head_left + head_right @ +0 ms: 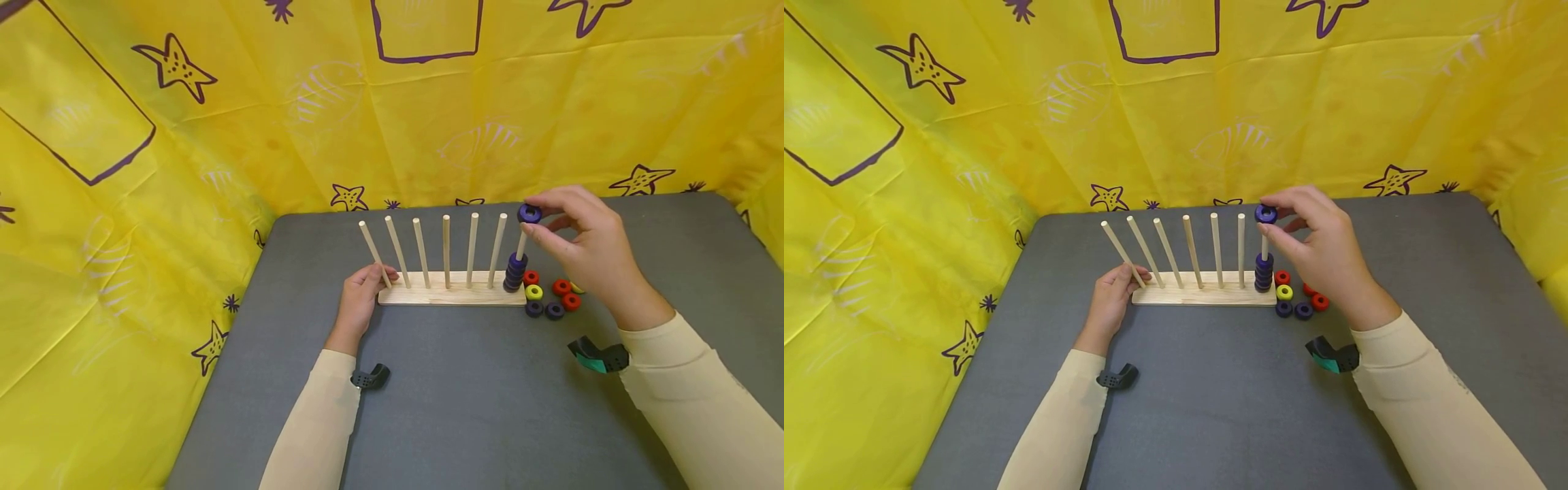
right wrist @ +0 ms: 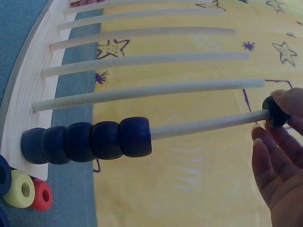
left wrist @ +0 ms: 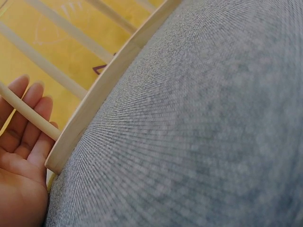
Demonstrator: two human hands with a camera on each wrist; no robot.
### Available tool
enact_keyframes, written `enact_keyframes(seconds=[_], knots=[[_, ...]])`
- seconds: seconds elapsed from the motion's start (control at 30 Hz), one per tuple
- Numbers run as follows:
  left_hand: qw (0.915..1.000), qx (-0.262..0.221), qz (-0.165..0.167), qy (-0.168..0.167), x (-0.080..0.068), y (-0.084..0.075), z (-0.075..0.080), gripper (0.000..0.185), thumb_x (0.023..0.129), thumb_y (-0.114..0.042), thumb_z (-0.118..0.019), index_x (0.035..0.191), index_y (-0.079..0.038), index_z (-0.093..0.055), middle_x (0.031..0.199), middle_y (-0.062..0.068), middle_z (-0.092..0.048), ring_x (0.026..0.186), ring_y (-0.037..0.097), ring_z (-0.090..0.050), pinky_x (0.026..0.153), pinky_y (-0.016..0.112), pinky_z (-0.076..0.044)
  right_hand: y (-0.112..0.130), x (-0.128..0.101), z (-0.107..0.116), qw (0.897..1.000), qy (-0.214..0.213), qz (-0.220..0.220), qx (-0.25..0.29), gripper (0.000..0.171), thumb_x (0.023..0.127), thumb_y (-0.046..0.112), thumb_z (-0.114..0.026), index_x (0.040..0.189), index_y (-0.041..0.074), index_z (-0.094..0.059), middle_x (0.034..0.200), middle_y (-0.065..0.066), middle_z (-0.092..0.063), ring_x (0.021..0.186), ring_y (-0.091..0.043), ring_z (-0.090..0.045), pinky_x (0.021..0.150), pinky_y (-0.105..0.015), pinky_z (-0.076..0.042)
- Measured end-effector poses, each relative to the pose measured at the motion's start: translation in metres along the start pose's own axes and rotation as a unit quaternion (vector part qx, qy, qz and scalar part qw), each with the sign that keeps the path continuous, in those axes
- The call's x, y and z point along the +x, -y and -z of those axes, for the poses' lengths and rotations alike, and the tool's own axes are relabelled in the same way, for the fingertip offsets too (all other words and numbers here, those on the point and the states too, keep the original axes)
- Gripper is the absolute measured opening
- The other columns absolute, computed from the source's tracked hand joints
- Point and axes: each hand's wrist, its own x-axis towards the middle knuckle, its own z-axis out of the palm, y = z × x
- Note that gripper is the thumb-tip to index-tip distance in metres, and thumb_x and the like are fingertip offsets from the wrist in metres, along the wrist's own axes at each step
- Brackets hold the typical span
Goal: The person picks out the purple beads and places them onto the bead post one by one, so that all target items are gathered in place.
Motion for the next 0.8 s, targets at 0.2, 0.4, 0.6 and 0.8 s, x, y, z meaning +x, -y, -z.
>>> enact_keyframes(seconds=[0.2, 0.4, 0.6, 0.8], knots=[[1.0, -0.002, 0.002, -0.003, 0.0, 0.001, 0.0, 0.041, 0.102, -0.026, -0.048, 0.102, 0.013, -0.064, 0.1, 0.028, -0.064, 0.099, 0.038, -0.061, 0.09, 0.045, -0.047, -0.014, -0.004, -0.003, 1.0, -0.005, -0.007, 0.006, 0.036, 0.072, -0.015, -0.076, 0.106, -0.003, -0.068, 0.1, -0.01, -0.063, 0.085, -0.018, -0.056, 0.074, -0.016, -0.049], [0.9999, 0.008, 0.007, -0.003, 0.002, 0.009, 0.003, 0.041, 0.102, -0.027, -0.048, 0.103, 0.01, -0.065, 0.101, 0.027, -0.065, 0.1, 0.038, -0.061, 0.09, 0.042, -0.048, -0.006, -0.004, -0.004, 1.0, -0.006, -0.007, 0.003, 0.03, 0.073, -0.016, -0.075, 0.1, -0.007, -0.068, 0.098, -0.016, -0.062, 0.08, -0.019, -0.055, 0.073, -0.015, -0.047], [0.9998, 0.013, 0.009, -0.012, 0.004, 0.02, 0.004, 0.042, 0.101, -0.034, -0.049, 0.101, 0.003, -0.068, 0.099, 0.02, -0.067, 0.099, 0.032, -0.063, 0.09, 0.04, -0.048, -0.01, -0.006, -0.005, 1.0, -0.005, -0.015, -0.001, 0.031, 0.073, -0.015, -0.075, 0.102, -0.005, -0.068, 0.099, -0.012, -0.063, 0.08, -0.013, -0.054, 0.073, -0.016, -0.047], [0.9997, 0.021, 0.005, -0.014, 0.004, 0.021, 0.004, 0.04, 0.1, -0.038, -0.051, 0.099, -0.003, -0.07, 0.098, 0.015, -0.068, 0.098, 0.028, -0.063, 0.089, 0.039, -0.048, -0.009, -0.007, -0.004, 1.0, 0.003, -0.021, 0.001, 0.031, 0.075, -0.014, -0.074, 0.103, -0.004, -0.067, 0.1, -0.012, -0.063, 0.085, -0.009, -0.053, 0.073, -0.018, -0.047]])
